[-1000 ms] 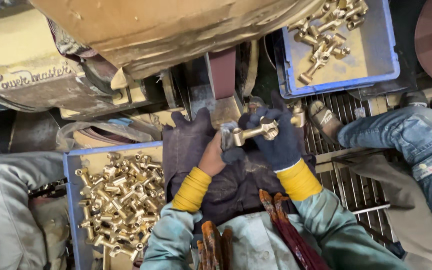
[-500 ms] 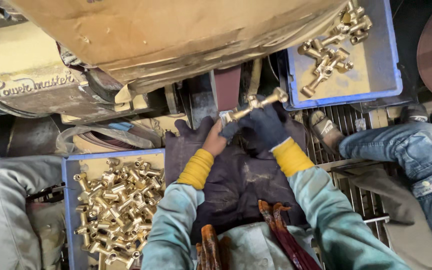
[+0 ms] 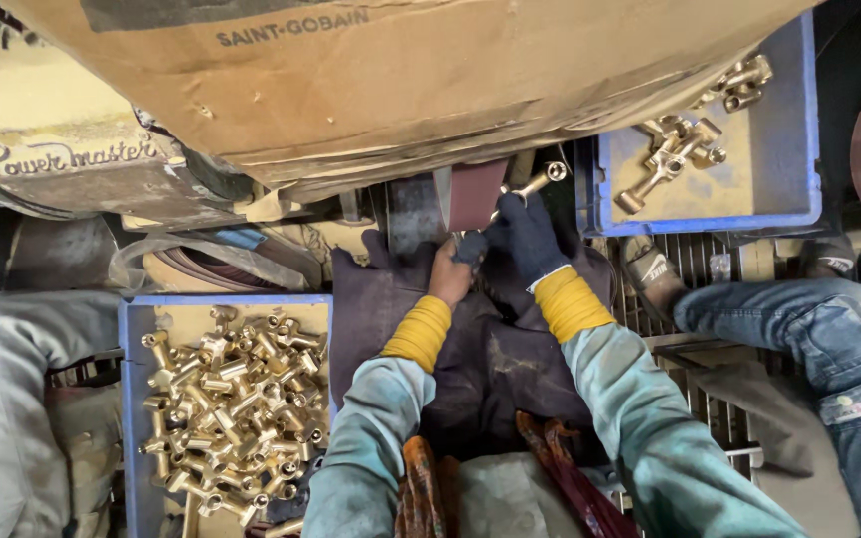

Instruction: The person sits on the floor and uses a belt sander to grind brass-colored metal parts. They pick each part from a blue bin, press it against the moving belt, rotate it to smooth multiple surfaces, and place the finished part into a second blue bin.

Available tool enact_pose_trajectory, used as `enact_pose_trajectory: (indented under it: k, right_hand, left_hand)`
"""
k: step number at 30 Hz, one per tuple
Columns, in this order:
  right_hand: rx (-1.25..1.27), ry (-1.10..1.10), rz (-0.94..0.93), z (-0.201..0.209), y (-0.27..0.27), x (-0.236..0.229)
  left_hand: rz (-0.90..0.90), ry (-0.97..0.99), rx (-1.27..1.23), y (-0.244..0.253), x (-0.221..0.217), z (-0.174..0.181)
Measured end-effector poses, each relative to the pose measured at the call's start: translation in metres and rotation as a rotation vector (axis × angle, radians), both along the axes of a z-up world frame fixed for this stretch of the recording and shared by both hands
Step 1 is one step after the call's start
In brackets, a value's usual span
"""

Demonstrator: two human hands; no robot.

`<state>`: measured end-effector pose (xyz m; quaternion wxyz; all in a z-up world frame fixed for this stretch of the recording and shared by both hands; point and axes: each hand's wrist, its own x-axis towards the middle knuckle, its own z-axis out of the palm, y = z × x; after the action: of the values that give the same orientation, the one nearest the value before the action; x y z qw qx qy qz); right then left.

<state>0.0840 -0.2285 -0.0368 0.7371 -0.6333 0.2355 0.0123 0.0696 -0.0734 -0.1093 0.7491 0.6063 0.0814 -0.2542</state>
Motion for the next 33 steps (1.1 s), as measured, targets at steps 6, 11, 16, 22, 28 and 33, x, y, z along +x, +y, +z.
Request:
enact_pose_trajectory:
  k: [6,11,16,22,28,33]
  right_hand:
    - [-0.690,-0.225,0.174,0.016,0.015,-0.039]
    - [-0.628,-0.351,0.198,0.019,0.022,-0.044]
    - [0.820,-0.060,-0.294,0.004,0.040,-0.045]
    - [-0.748,-0.266,0.208,0.031,0.038,-0.051]
    - [0.472,-0.060,-0.220,0.100,0.046,-0.081]
    - [-0.570,-0.378,0.121,0.170,0.022,-0.115]
  left_hand:
    - [0.013,-0.104,-0.067,0.009,-0.007,0.004]
    - [0.007,-0.089,0.034,0.013,0.000,0.009]
    - [0.001,-0.059,0.001,0.018,0.001,0.002]
    - [-0.046,-0.070,0.000,0.021,0.019,0.003]
    - [-0.265,-0.760,0.451,0.059,-0.056,0.051]
    - [-0.473,-0.715,0.196,0.075,-0.099,0.098]
